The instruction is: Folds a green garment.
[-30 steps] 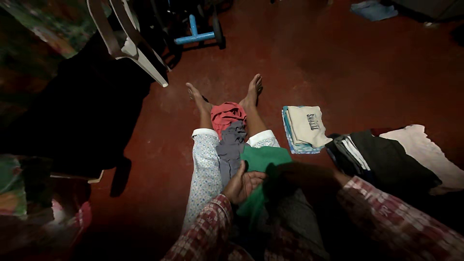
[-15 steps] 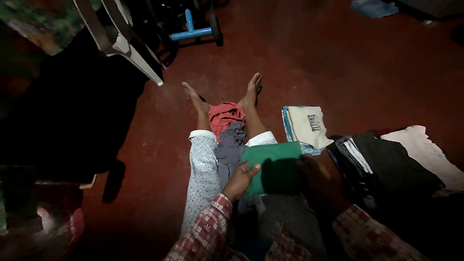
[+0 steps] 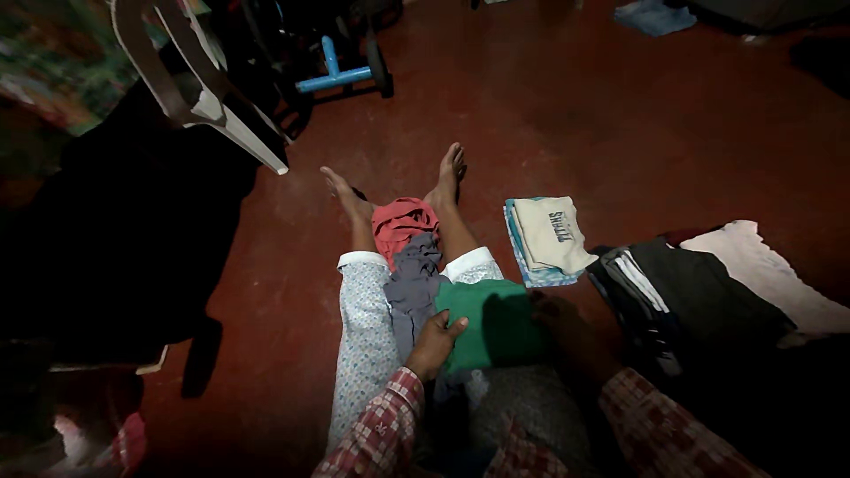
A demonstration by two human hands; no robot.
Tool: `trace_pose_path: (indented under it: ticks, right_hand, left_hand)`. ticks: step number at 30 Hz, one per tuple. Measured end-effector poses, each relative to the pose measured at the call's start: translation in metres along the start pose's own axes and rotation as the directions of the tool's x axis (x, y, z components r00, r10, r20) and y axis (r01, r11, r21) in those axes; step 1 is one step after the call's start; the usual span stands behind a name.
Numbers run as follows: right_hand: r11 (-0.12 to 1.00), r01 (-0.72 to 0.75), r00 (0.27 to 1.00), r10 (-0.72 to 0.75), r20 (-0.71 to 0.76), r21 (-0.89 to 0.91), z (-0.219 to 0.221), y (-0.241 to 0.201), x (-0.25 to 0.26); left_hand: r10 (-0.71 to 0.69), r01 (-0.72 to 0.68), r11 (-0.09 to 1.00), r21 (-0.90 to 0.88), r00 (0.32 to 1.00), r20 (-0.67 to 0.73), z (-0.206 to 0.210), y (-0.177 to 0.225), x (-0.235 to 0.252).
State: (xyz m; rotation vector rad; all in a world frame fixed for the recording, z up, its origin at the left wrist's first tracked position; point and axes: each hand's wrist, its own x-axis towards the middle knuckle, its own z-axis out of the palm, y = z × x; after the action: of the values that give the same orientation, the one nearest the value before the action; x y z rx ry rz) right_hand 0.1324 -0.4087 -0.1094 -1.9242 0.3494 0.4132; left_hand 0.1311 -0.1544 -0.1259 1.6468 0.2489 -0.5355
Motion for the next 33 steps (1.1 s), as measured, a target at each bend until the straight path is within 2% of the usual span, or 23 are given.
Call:
trace_pose_path:
  ticks: [6,9,12,14,16,19,21,24,25,27,29,31,33]
  right_hand:
    - [0.993,0.032,0.999,-0.033,0.003,0.116,-0.007,0.007,0.006]
    - [1.000,-0.008,0.997,0.008,0.070,-0.008,-0.015,-0.009,0.004]
    - [0.972,-0.073,0.975,0.117,0.191,-0.224,-0.027,-0.027,-0.004]
    - [0.941,-0.056,0.955,0.148,0.258,-0.333,-0.033,-0.028,-0.006]
    - [0.931,-0.032,0.940,0.151,0.307,-0.363,-0.036,-0.024,-0.007]
    - [0.958,0.097,0.962,-0.020,0.273,-0.270,-0.036,-0.020,-0.013]
    - [0.965,0.219,0.966,-0.193,0.172,-0.144,-0.032,-0.018,-0.018]
    - [0.979,0.194,0.980,-0.196,0.035,0.063,-0.023,-0.026,-0.020]
    - [0.979,0.195,0.980,-0.197,0.019,0.063,-0.020,-0.019,-0.014]
    - [0.987,0.160,0.987,-0.159,0.016,-0.017,-0.014,-0.005,0.001]
    - [0.987,0.131,0.991,-0.129,0.024,-0.092,-0.006,0.007,0.011]
    - [0.984,0.135,0.991,-0.136,0.001,-0.117,-0.001,0.011,0.012]
    - [0.968,0.199,0.976,-0.209,-0.057,-0.152,0.000,0.010,0.006]
  left_hand:
    - [0.213,-0.207,0.966,0.155,0.977,-0.023,-0.001,0.011,-0.001]
    - [0.255,-0.253,0.947,0.200,0.967,0.016,-0.002,0.015,0.001]
    - [0.281,-0.283,0.941,0.187,0.959,0.039,-0.003,0.013,0.001]
    - [0.276,-0.283,0.945,0.161,0.959,0.064,-0.005,0.010,-0.002]
    - [0.233,-0.244,0.966,0.082,0.965,0.120,-0.008,0.010,-0.007]
    - [0.206,-0.200,0.978,-0.050,0.959,0.192,-0.012,0.012,-0.012]
    - [0.260,-0.243,0.964,-0.110,0.948,0.184,-0.014,0.016,-0.012]
    - [0.293,-0.260,0.929,-0.265,0.951,0.094,-0.013,0.026,-0.005]
    - [0.245,-0.219,0.931,-0.292,0.968,0.056,-0.012,0.027,-0.001]
    - [0.058,-0.055,0.951,-0.304,0.998,0.000,-0.007,0.023,0.005]
    - [-0.066,0.066,0.946,-0.316,0.998,0.012,-0.005,0.014,0.007]
    - [-0.032,0.040,0.935,-0.352,0.999,0.028,-0.004,0.004,0.002]
    - [0.083,-0.075,0.938,-0.337,0.997,0.009,-0.003,-0.002,-0.003]
